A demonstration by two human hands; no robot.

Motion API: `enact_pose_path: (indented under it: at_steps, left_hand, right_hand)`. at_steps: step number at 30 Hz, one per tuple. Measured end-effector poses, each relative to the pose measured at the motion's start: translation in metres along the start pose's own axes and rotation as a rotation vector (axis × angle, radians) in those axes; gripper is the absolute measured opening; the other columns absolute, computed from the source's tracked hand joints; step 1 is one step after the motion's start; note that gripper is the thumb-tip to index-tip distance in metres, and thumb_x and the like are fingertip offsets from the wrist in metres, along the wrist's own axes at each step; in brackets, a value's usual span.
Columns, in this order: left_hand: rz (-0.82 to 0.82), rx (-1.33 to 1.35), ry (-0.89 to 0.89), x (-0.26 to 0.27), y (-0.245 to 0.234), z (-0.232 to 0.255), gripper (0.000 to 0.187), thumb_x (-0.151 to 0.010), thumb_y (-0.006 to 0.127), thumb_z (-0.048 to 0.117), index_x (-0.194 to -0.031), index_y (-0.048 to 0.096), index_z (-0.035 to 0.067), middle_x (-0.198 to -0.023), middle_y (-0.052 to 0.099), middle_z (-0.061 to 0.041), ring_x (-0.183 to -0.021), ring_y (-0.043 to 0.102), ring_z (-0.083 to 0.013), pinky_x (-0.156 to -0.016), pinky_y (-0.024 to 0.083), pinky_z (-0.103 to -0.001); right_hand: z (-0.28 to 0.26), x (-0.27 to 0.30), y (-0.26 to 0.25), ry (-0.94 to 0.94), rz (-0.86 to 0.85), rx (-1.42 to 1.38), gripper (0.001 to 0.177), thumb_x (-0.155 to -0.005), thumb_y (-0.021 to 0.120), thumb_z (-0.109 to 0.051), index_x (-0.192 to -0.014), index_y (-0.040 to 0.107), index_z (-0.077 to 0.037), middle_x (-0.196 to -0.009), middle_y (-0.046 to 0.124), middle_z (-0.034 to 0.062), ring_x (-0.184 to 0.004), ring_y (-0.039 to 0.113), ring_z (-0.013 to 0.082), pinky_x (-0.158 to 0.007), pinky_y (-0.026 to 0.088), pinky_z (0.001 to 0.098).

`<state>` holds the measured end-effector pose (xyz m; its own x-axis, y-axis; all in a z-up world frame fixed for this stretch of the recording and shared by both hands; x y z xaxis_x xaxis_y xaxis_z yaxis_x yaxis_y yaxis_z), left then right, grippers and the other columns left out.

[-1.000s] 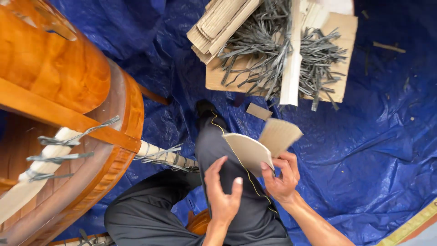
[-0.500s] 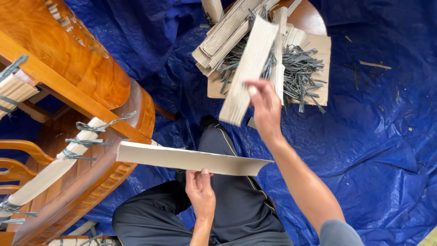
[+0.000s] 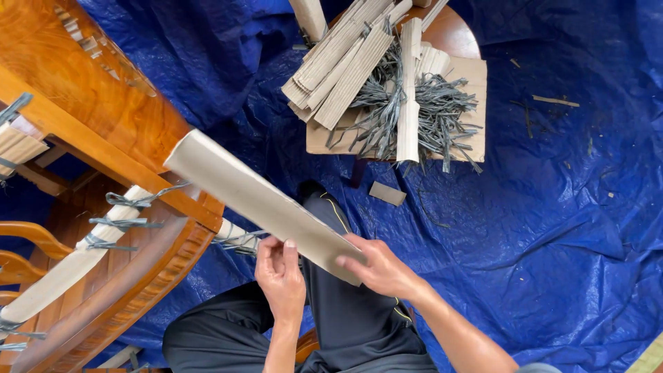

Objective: Wrapping wooden chair components with cardboard and plastic strips for protection.

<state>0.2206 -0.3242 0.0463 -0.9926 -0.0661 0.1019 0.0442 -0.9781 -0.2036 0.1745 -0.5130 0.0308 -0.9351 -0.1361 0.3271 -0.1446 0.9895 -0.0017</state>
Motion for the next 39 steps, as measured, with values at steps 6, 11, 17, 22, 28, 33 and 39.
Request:
enact_pose_path:
  at_steps: [6, 11, 17, 22, 28, 33, 39]
  left_hand:
    - [-0.221, -0.030, -0.073, 0.004, 0.032, 0.015, 0.026, -0.099, 0.061, 0.007, -0.124, 0.061, 0.000, -0.104, 0.068, -0.006, -0.092, 0.068, -0.0128, -0.087, 0.054, -0.026]
    - [-0.284, -0.292, -0.197, 0.037, 0.021, -0.030, 0.026, -0.092, 0.067, 0.011, -0.117, 0.068, 0.004, -0.103, 0.073, -0.007, -0.089, 0.070, -0.0151, -0.081, 0.057, -0.029]
    - [-0.372, -0.273, -0.031, 0.043, 0.044, -0.002, 0.045, -0.089, 0.073, 0.016, -0.129, 0.061, -0.001, -0.117, 0.071, -0.013, -0.104, 0.067, -0.0184, -0.087, 0.053, -0.032]
    - [-0.391, -0.066, -0.176, 0.030, 0.063, -0.023, 0.033, -0.095, 0.071, 0.022, -0.117, 0.069, -0.004, -0.103, 0.075, -0.011, -0.095, 0.068, -0.0139, -0.084, 0.054, -0.031]
    - [-0.218, -0.103, -0.243, 0.029, 0.031, -0.050, 0.037, -0.102, 0.063, 0.026, -0.105, 0.069, -0.010, -0.087, 0.072, -0.011, -0.080, 0.062, -0.0134, -0.074, 0.052, -0.031]
    - [-0.144, -0.127, -0.431, 0.060, 0.012, -0.082, 0.043, -0.100, 0.061, 0.030, -0.106, 0.069, -0.012, -0.090, 0.074, -0.014, -0.083, 0.062, -0.0134, -0.076, 0.052, -0.031]
    - [-0.169, -0.135, -0.434, 0.063, 0.012, -0.081, 0.047, -0.100, 0.059, 0.033, -0.111, 0.069, -0.012, -0.094, 0.075, -0.017, -0.086, 0.064, -0.0172, -0.079, 0.052, -0.032]
  right_hand:
    - [0.029, 0.017, -0.036, -0.080, 0.579, 0.008, 0.028, -0.099, 0.063, -0.015, -0.120, 0.065, 0.003, -0.104, 0.076, 0.0100, -0.092, 0.069, 0.0148, -0.081, 0.054, 0.0318]
    - [0.070, 0.035, -0.089, -0.115, 1.048, -0.208, 0.025, -0.105, 0.063, -0.015, -0.122, 0.063, 0.004, -0.111, 0.070, 0.0069, -0.098, 0.063, 0.0128, -0.089, 0.052, 0.0302]
    - [0.070, 0.041, -0.056, 0.013, 0.810, -0.227, 0.027, -0.103, 0.063, -0.018, -0.121, 0.065, 0.002, -0.107, 0.073, 0.0086, -0.095, 0.065, 0.0124, -0.084, 0.054, 0.0313]
    - [0.015, 0.011, -0.048, 0.074, 0.335, -0.097, 0.036, -0.095, 0.063, -0.021, -0.125, 0.063, -0.003, -0.103, 0.077, 0.0104, -0.093, 0.071, 0.0145, -0.081, 0.058, 0.0332]
    - [0.054, -0.093, -0.215, -0.266, 0.701, -0.182, 0.020, -0.109, 0.056, -0.020, -0.106, 0.064, -0.002, -0.095, 0.069, 0.0041, -0.086, 0.066, 0.0137, -0.073, 0.054, 0.0301]
    - [0.170, -0.214, -0.356, -0.061, 0.826, 0.478, 0.032, -0.094, 0.077, -0.019, -0.121, 0.070, -0.005, -0.107, 0.072, 0.0088, -0.095, 0.068, 0.0201, -0.084, 0.054, 0.0389]
    - [0.194, -0.243, -0.360, 0.105, 0.628, 0.331, 0.050, -0.083, 0.088, -0.022, -0.125, 0.065, -0.007, -0.106, 0.068, 0.0079, -0.096, 0.066, 0.0204, -0.081, 0.055, 0.0366]
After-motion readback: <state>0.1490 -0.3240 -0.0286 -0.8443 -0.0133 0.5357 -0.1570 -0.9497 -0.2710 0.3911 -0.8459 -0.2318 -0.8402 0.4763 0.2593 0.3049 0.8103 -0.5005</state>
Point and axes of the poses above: each hand's wrist, its own x-axis away from the middle knuckle, its own y-axis out of the palm, z = x × y, the point moved 2 cm from there along -x, towards the middle knuckle
